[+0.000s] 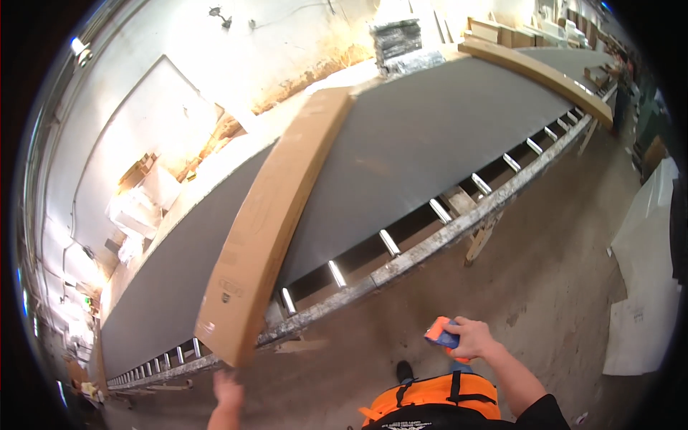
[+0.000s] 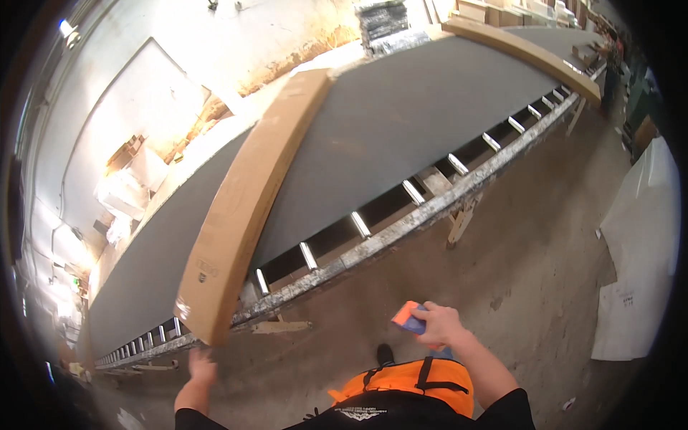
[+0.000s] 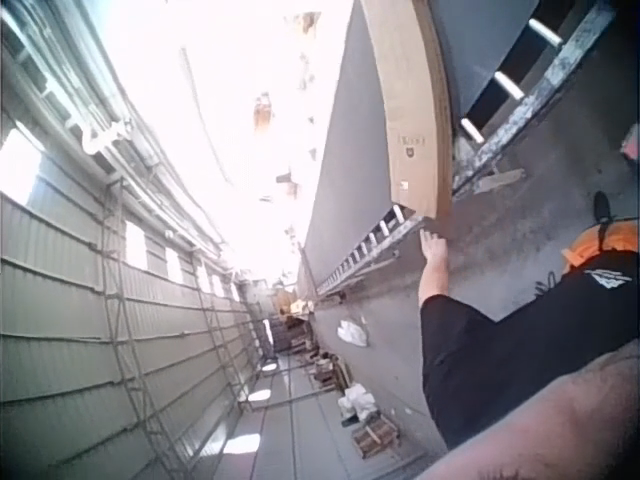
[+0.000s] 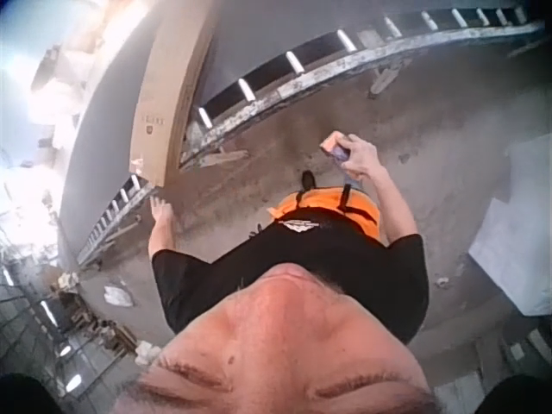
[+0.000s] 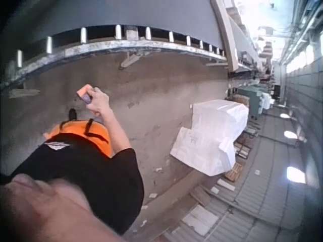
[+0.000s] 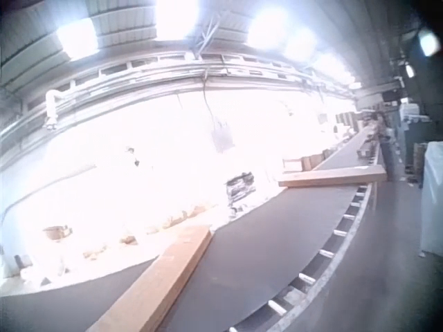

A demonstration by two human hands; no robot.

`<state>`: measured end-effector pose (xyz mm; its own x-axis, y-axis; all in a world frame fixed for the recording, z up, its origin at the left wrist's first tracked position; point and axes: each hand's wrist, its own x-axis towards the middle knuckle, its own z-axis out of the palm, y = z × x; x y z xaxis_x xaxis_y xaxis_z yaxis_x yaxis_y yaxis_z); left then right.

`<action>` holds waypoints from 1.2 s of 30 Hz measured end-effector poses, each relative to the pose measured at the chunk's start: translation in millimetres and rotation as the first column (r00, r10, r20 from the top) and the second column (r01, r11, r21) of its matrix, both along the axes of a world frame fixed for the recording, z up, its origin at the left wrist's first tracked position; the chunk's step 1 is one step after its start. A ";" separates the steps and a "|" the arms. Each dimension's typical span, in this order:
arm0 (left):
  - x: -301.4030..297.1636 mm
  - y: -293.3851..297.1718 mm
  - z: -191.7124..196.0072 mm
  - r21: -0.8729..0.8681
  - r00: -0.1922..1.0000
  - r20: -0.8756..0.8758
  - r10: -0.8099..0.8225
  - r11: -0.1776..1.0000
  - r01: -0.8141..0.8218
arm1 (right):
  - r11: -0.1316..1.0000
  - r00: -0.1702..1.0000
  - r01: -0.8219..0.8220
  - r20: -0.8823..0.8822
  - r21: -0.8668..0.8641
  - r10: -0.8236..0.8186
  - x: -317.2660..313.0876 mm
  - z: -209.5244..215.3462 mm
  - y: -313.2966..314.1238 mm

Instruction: The person uses a tape dispenser to seal cardboard boxes containing furniture components on a conveyor belt. They apply tape along the seams, press it down by hand, and move the boxes along the line.

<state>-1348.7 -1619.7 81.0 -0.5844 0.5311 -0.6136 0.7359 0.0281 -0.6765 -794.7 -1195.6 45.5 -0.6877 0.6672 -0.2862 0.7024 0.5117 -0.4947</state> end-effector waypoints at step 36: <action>-168.3 707.9 -81.1 0.854 0.781 0.213 0.587 0.277 -0.441 | 0.907 0.837 0.266 -0.389 -0.327 -0.385 -433.3 16.7 563.1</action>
<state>-1517.0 -911.8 -0.1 -0.9620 0.2705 0.0372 0.2630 0.9545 -0.1407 -1228.0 -632.5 62.2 -0.5353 0.8213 -0.1975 0.4870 0.1091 -0.8666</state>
